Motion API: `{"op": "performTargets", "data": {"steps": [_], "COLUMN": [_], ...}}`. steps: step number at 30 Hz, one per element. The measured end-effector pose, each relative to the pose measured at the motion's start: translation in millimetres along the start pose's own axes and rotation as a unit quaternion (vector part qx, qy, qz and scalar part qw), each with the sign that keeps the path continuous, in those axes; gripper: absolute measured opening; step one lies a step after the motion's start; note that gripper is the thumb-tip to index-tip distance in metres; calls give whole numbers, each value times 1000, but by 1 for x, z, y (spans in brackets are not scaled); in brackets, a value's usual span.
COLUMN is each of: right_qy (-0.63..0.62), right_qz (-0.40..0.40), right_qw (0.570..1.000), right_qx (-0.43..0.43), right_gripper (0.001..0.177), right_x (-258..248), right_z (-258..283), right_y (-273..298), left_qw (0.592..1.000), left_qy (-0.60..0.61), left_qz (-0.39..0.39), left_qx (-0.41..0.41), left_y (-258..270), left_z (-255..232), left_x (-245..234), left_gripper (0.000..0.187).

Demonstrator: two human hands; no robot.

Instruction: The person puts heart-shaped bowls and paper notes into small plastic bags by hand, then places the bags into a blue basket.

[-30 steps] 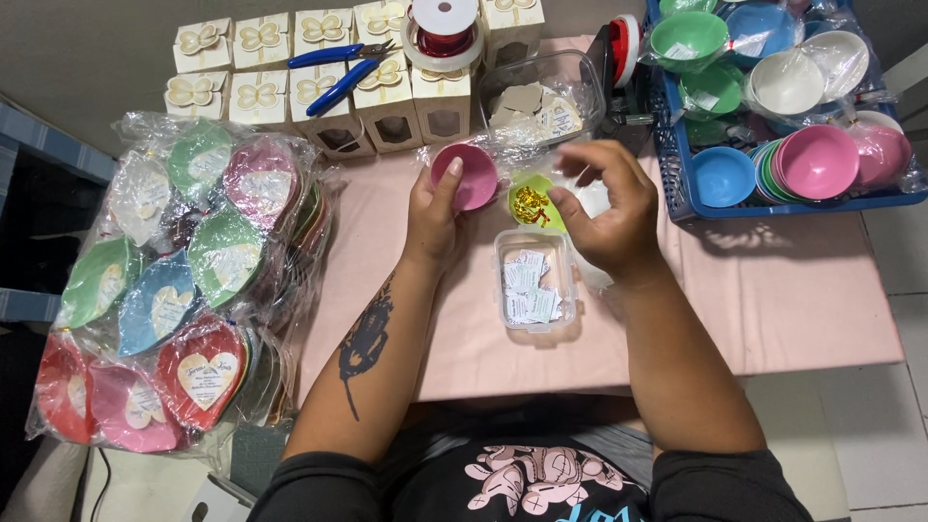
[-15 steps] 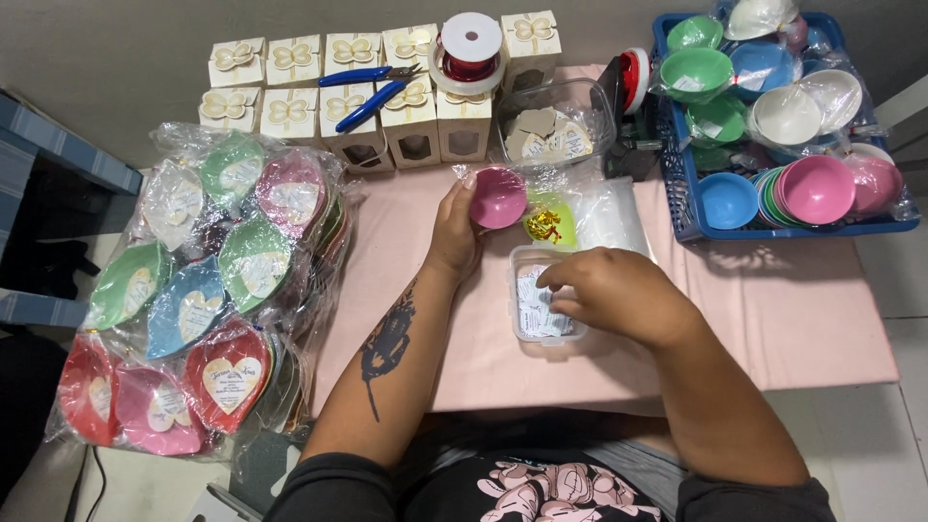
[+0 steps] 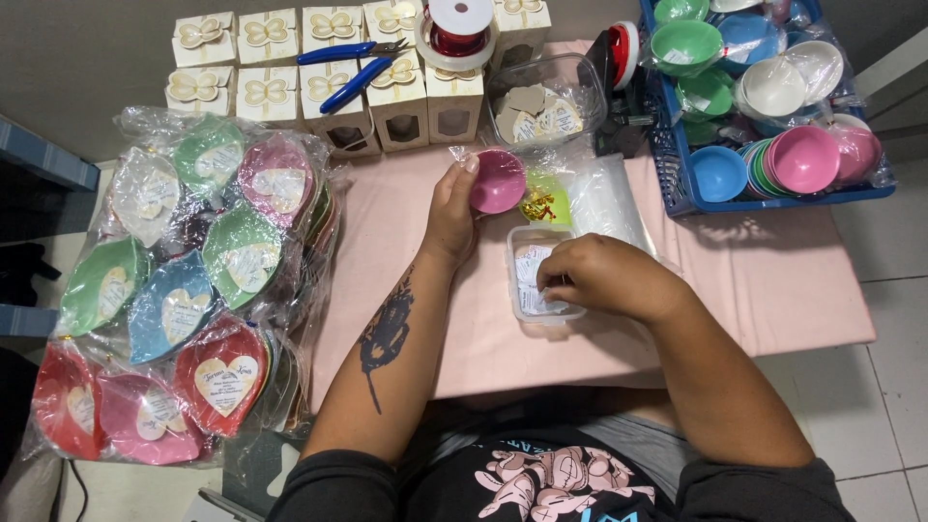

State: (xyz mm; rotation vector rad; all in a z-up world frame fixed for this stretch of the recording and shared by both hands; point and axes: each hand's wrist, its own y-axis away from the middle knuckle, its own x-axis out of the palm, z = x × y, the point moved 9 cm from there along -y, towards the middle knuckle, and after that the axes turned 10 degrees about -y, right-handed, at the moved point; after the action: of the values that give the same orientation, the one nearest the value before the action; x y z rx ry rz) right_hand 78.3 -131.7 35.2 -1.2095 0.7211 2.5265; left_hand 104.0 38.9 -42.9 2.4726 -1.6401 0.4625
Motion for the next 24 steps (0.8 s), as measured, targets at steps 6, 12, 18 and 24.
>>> {"op": "performTargets", "data": {"steps": [6, 12, 18, 24], "right_qy": [-76, -267, -309, -404], "right_qz": [-49, -335, -483, -412], "right_qw": [996, 901, 813, 814], "right_qx": [-14, -71, -106, -60], "right_gripper": [13, 11, 18, 27], "right_x": [-34, -93, -124, -103], "right_z": [20, 0, -53, -73], "right_y": [9, 38, 23, -15], "left_qw": [1000, 999, 996, 1000], "left_qy": [-7, 43, 90, 20], "left_qz": [1, -5, -7, -15], "left_qx": [17, -3, -21, 6], "left_y": [9, -2, -8, -4], "left_z": [-21, -1, 1, -23], "left_x": [7, -1, 0, 9], "left_gripper": [45, 47, 49, 43]}}
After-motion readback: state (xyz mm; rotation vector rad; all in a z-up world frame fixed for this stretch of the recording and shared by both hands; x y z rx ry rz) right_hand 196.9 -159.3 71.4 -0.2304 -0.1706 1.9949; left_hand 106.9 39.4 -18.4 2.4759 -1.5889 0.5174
